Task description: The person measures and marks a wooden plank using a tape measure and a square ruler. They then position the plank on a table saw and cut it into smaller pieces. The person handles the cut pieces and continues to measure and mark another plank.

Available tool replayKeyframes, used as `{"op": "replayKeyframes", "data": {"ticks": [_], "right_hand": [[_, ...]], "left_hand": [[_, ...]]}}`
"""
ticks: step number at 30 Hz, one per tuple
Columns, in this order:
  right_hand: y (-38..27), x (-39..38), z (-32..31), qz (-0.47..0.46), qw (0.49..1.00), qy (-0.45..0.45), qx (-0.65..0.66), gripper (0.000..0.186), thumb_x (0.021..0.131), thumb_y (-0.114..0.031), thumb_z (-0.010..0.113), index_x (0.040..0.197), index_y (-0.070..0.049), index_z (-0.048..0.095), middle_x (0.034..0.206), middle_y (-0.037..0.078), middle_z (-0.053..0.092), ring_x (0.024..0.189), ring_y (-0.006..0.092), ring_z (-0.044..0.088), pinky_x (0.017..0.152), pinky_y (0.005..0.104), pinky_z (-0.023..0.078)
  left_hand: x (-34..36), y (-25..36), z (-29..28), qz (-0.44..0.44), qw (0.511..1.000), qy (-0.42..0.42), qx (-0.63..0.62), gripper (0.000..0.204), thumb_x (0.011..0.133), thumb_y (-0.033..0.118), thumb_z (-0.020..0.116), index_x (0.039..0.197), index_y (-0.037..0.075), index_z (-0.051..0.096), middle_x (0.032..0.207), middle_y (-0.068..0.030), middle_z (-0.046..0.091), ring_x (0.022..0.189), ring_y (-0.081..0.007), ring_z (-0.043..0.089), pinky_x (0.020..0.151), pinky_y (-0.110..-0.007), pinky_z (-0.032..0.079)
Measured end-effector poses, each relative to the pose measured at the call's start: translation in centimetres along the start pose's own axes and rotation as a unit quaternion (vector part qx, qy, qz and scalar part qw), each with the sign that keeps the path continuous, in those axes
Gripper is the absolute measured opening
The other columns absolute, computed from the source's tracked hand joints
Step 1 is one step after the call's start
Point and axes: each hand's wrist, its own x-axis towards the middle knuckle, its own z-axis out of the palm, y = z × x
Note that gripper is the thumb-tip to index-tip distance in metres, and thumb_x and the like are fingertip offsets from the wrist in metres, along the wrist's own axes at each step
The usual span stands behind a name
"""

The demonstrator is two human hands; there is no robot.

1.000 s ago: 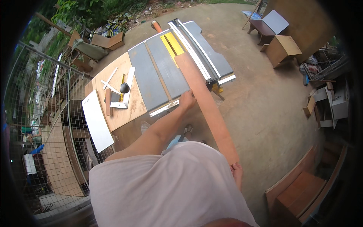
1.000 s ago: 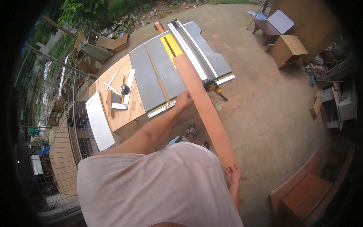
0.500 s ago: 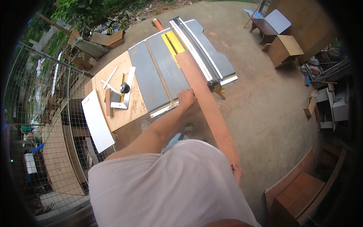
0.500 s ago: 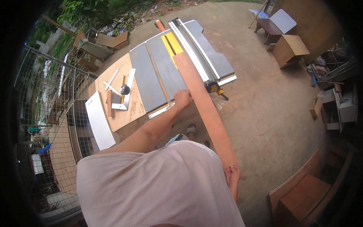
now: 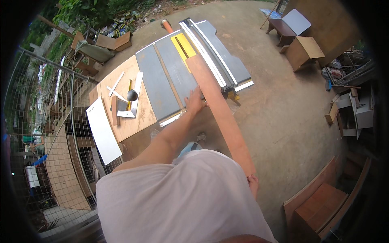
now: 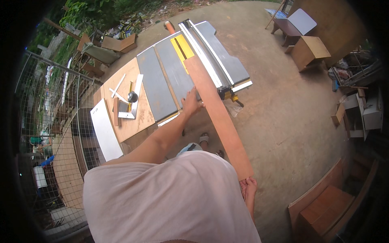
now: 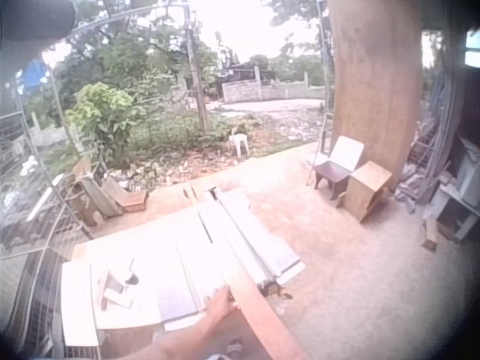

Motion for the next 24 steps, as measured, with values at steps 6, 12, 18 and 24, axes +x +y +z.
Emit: {"op": "replayKeyframes", "data": {"ticks": [6, 12, 18, 24], "right_hand": [[-0.2, -0.5, 0.6, -0.007, 1.000, 0.021, -0.008, 0.018, 0.096, -0.002, 0.057, 0.110, -0.008, 0.046, 0.101, 0.016, 0.062, 0.084, 0.0294, 0.066, 0.078, 0.0489, 0.058], [-0.9, -1.1, 1.7, 0.005, 0.997, 0.059, -0.039, 0.021, 0.095, 0.000, 0.058, 0.111, -0.006, 0.046, 0.100, 0.016, 0.062, 0.082, 0.0288, 0.065, 0.078, 0.0470, 0.059], [-1.1, -0.8, 2.5, 0.004, 0.998, 0.053, -0.034, 0.024, 0.094, 0.001, 0.059, 0.113, -0.006, 0.046, 0.097, 0.016, 0.061, 0.079, 0.0284, 0.065, 0.076, 0.0470, 0.059], [-1.3, -0.2, 3.3, 0.010, 0.998, 0.051, -0.036, 0.026, 0.094, 0.001, 0.059, 0.116, -0.005, 0.045, 0.100, 0.017, 0.060, 0.081, 0.0296, 0.065, 0.078, 0.0484, 0.059]], "left_hand": [[0.6, 0.0, -0.3, 0.016, 0.999, -0.033, 0.033, 0.101, 0.072, 0.042, 0.085, 0.154, 0.013, 0.034, 0.162, -0.0043, 0.031, 0.151, -0.0327, 0.023, 0.112, -0.073, 0.018], [0.5, -0.6, -0.8, 0.026, 0.998, -0.058, 0.019, 0.109, 0.072, 0.048, 0.083, 0.158, 0.011, 0.026, 0.165, -0.0076, 0.024, 0.153, -0.0392, 0.013, 0.111, -0.077, 0.009], [0.9, 0.0, -1.3, 0.024, 0.996, -0.069, 0.048, 0.118, 0.068, 0.057, 0.081, 0.158, 0.008, 0.022, 0.166, -0.0075, 0.023, 0.153, -0.0404, 0.008, 0.110, -0.079, 0.004], [2.3, -0.9, -0.3, 0.009, 0.997, -0.051, 0.055, 0.120, 0.066, 0.059, 0.081, 0.158, 0.009, 0.023, 0.166, -0.0066, 0.024, 0.154, -0.0405, 0.006, 0.111, -0.079, 0.002]]}}
